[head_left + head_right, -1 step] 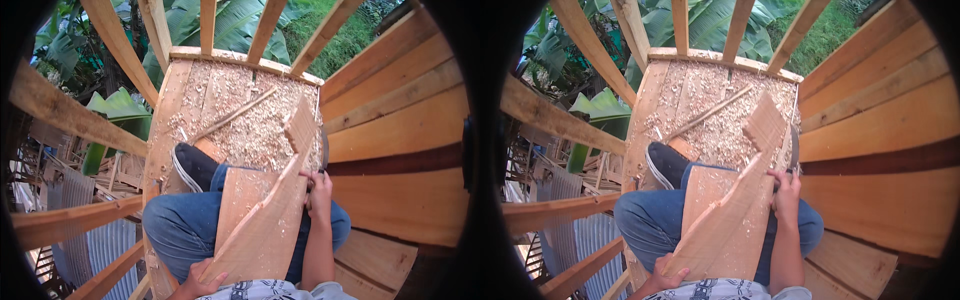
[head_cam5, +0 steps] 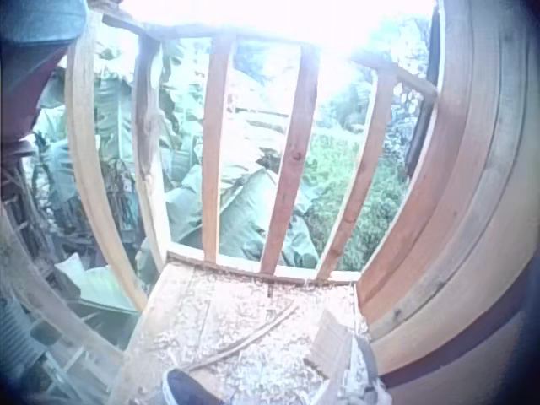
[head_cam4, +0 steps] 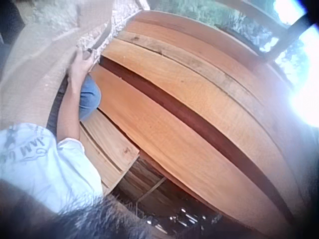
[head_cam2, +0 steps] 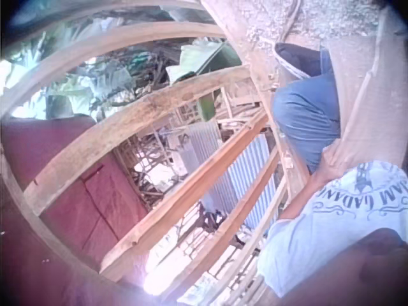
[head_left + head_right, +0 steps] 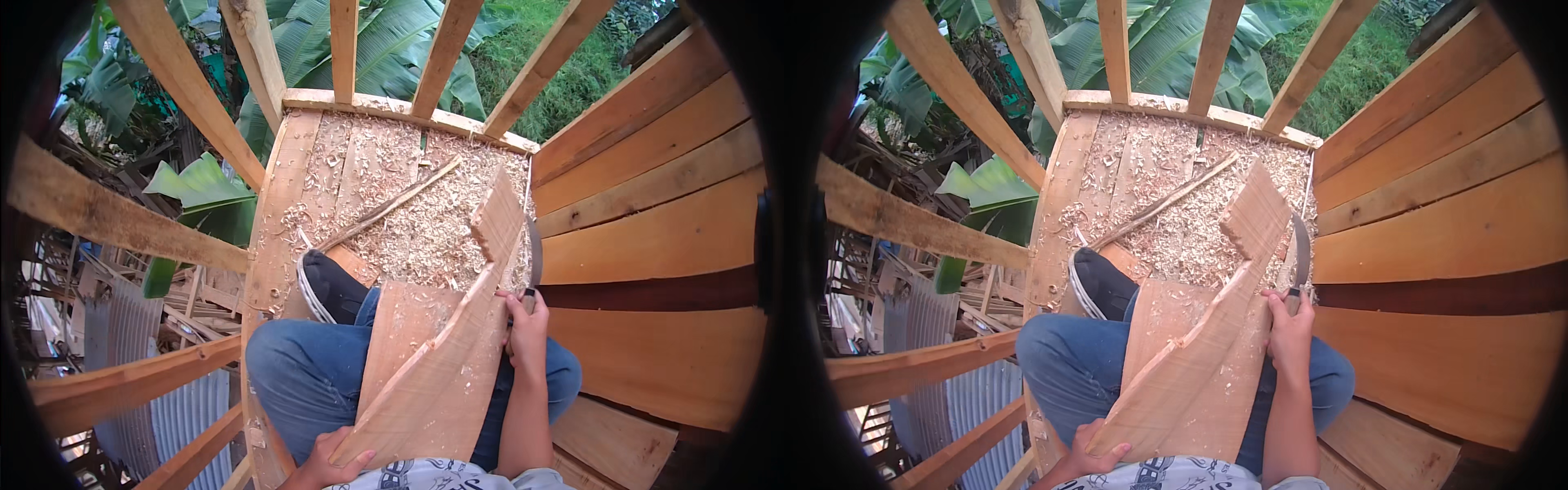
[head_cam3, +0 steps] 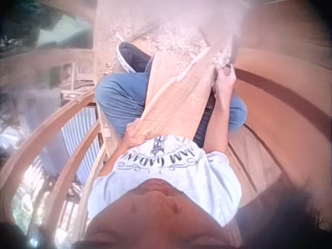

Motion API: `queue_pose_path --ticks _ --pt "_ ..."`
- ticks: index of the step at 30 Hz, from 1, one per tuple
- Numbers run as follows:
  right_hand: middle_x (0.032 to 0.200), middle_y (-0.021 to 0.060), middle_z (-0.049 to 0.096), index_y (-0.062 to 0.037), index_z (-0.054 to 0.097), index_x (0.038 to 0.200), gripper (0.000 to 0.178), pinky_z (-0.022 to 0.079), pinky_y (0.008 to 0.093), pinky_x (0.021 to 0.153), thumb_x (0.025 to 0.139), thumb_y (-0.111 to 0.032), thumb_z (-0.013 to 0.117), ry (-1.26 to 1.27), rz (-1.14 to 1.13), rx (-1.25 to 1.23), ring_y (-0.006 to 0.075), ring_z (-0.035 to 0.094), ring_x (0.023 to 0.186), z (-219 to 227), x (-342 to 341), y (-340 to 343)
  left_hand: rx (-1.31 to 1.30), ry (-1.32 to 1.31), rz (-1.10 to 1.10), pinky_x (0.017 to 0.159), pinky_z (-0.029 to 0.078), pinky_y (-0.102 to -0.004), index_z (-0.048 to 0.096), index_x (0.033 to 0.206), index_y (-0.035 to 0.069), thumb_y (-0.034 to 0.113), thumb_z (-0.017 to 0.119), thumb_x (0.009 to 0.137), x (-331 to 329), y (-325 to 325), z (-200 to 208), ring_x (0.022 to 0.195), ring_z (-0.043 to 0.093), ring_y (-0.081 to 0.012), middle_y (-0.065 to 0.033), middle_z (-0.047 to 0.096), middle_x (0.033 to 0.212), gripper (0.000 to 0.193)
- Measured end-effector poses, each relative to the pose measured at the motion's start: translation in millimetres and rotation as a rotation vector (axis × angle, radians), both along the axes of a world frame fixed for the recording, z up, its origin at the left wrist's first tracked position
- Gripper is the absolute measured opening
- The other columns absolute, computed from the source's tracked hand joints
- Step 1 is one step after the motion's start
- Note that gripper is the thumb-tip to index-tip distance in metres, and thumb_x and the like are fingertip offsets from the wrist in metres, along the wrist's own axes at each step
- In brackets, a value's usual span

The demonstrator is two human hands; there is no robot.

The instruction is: The person sits cross-legged on a wooden floor and uses a curved knife to carve a rectangular piece of wood. They repeatedly shave thin layers from the wood's surface, creating a pile of wood shavings.

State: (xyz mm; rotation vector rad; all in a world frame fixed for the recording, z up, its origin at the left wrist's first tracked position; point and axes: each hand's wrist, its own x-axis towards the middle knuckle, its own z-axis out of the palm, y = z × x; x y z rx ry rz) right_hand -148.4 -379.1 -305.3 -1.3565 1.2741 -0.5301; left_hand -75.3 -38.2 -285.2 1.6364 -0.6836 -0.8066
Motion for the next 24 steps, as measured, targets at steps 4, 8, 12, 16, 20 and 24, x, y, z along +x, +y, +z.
queue_pose_path --ticks 4,8,12,16,20,24 --pt "0.088 0.0066 0.069 -0.0036 0.054 0.104 0.020 0.041 0.0262 0.037 0.087 -0.005 0.065 -0.010 0.002 -0.032 0.0087 0.056 0.055 14.0 55.6 -55.1 0.129 -0.014 0.027 0.055 0.051 -0.0301 0.062 0.097 -0.004 0.009 0.076 0.078 37.4 -39.9 3.9 0.061 0.068 -0.0204 -0.0148 0.066 0.071 0.027" --pt "0.084 0.0066 0.067 -0.0059 0.053 0.095 0.021 0.038 0.0273 0.033 0.085 -0.010 0.072 -0.087 0.064 0.011 0.0101 0.050 0.043 -8.5 60.9 -90.7 0.044 -0.119 0.130 0.057 0.053 -0.0297 0.062 0.097 -0.003 0.009 0.075 0.079 41.1 -65.3 16.0 0.062 0.069 -0.0183 -0.0128 0.069 0.072 0.025" --pt "0.086 0.0076 0.068 -0.0051 0.052 0.095 0.021 0.040 0.0262 0.033 0.086 -0.008 0.070 -0.187 0.068 0.058 0.0103 0.052 0.043 -31.6 32.2 -89.7 0.028 -0.182 0.123 0.057 0.052 -0.0295 0.063 0.097 -0.004 0.008 0.074 0.079 21.4 -64.7 18.6 0.062 0.069 -0.0167 -0.0125 0.069 0.072 0.024" --pt "0.088 0.0060 0.069 -0.0059 0.049 0.093 0.022 0.040 0.0251 0.033 0.086 -0.008 0.070 -0.325 0.076 0.119 0.0098 0.054 0.046 -36.5 11.9 -84.0 0.161 -0.185 0.101 0.061 0.052 -0.0287 0.061 0.096 -0.004 0.008 0.072 0.079 6.9 -60.9 38.7 0.065 0.067 -0.0155 -0.0102 0.069 0.073 0.024" --pt "0.089 0.0062 0.068 -0.0053 0.051 0.090 0.022 0.041 0.0255 0.034 0.085 -0.010 0.072 -0.387 0.027 0.139 0.0101 0.054 0.048 -35.6 5.9 -72.1 0.087 -0.385 0.121 0.058 0.051 -0.0271 0.065 0.096 -0.003 0.004 0.074 0.077 7.9 -64.5 54.6 0.063 0.069 -0.0147 -0.0120 0.070 0.073 0.022" --pt "0.087 0.0071 0.065 0.0010 0.055 0.102 0.029 0.042 0.0277 0.035 0.083 -0.011 0.073 -0.284 0.027 0.090 0.0122 0.056 0.050 -30.6 10.9 -67.8 0.295 -0.346 0.017 0.061 0.052 -0.0297 0.065 0.098 -0.002 0.007 0.072 0.080 19.8 -79.9 75.2 0.070 0.072 -0.0198 -0.0152 0.070 0.074 0.021"
